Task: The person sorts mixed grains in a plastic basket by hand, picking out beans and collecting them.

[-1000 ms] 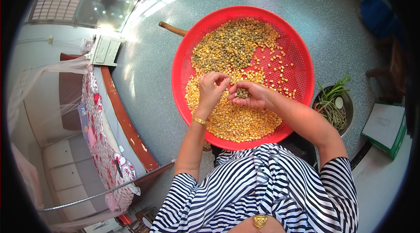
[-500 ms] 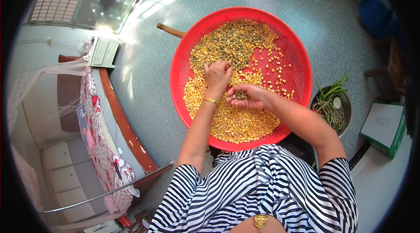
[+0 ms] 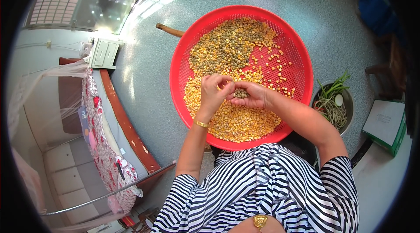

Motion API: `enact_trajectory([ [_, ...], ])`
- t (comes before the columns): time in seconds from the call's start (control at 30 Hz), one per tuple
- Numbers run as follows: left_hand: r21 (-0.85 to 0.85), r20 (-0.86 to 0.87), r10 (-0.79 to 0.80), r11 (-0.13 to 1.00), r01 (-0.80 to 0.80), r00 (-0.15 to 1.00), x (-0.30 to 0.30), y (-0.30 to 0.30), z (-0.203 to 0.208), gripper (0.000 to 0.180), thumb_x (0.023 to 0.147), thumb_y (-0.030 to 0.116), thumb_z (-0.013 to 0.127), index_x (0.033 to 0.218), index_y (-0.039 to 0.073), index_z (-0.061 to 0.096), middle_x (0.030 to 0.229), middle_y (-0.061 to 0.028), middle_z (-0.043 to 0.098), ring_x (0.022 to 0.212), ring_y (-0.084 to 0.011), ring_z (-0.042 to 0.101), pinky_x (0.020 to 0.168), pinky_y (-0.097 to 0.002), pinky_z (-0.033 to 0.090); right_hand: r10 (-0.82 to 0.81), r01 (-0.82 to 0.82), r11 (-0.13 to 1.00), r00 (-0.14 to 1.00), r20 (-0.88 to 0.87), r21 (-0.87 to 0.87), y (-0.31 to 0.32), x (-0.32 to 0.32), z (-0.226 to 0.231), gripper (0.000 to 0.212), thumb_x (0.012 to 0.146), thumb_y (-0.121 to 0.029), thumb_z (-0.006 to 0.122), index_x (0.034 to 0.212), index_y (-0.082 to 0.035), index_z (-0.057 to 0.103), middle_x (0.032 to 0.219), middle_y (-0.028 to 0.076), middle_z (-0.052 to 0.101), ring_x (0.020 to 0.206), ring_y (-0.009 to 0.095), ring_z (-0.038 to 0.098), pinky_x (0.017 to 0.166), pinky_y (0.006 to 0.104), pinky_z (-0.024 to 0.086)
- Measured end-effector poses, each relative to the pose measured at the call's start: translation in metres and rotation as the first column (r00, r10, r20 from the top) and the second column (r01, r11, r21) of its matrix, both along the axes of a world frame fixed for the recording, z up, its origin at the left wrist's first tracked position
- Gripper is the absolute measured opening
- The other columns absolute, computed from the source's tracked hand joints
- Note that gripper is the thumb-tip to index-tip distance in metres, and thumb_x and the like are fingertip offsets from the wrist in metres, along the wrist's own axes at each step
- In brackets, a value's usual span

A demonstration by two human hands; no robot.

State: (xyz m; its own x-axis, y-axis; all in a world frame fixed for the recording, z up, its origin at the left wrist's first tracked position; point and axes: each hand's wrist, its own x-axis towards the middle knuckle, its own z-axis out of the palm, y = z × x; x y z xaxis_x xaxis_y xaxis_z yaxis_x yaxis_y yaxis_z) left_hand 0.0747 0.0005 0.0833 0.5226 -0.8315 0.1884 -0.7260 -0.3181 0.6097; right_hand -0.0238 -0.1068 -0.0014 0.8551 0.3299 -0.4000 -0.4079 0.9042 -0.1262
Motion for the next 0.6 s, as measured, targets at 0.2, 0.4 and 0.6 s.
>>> enact_trajectory([
  [0.2,0.010,-0.029,0.031,0.999,-0.031,0.999,0.004,0.002,-0.009,0.007,0.070,0.012,0.066,0.073,0.005,0.064,0.062,-0.0041,0.057,0.056,-0.0153,0.054,0.059,-0.0288,0.042,-0.019,0.019,1.000,1.000,-0.008,0.006,0.002,0.002,-0.002,0.027,0.089,-0.022,0.040,0.089,0.002,0.053,0.086,0.018,0.059,0.076,0.023,0.061,0.067,0.0278,0.055],
  [0.4,0.052,0.102,0.096,0.993,-0.101,0.990,0.030,-0.023,-0.037,0.008,0.073,0.015,0.061,0.075,0.008,0.064,0.067,-0.0037,0.058,0.062,-0.0172,0.055,0.073,-0.0337,0.037,0.028,-0.028,0.999,1.000,-0.011,-0.029,0.002,0.002,0.006,0.028,0.090,-0.021,0.040,0.092,0.003,0.054,0.088,0.017,0.060,0.071,0.019,0.063,0.064,0.0243,0.055],
  [0.6,0.150,0.252,0.055,0.984,-0.096,0.966,0.032,-0.036,-0.049,0.009,0.074,0.017,0.060,0.075,0.009,0.064,0.072,-0.0043,0.058,0.073,-0.0206,0.055,0.086,-0.0403,0.031,0.022,-0.023,0.999,1.000,-0.016,-0.041,0.000,0.000,0.005,0.028,0.090,-0.021,0.040,0.093,0.003,0.053,0.089,0.018,0.061,0.071,0.018,0.063,0.064,0.0244,0.055],
])
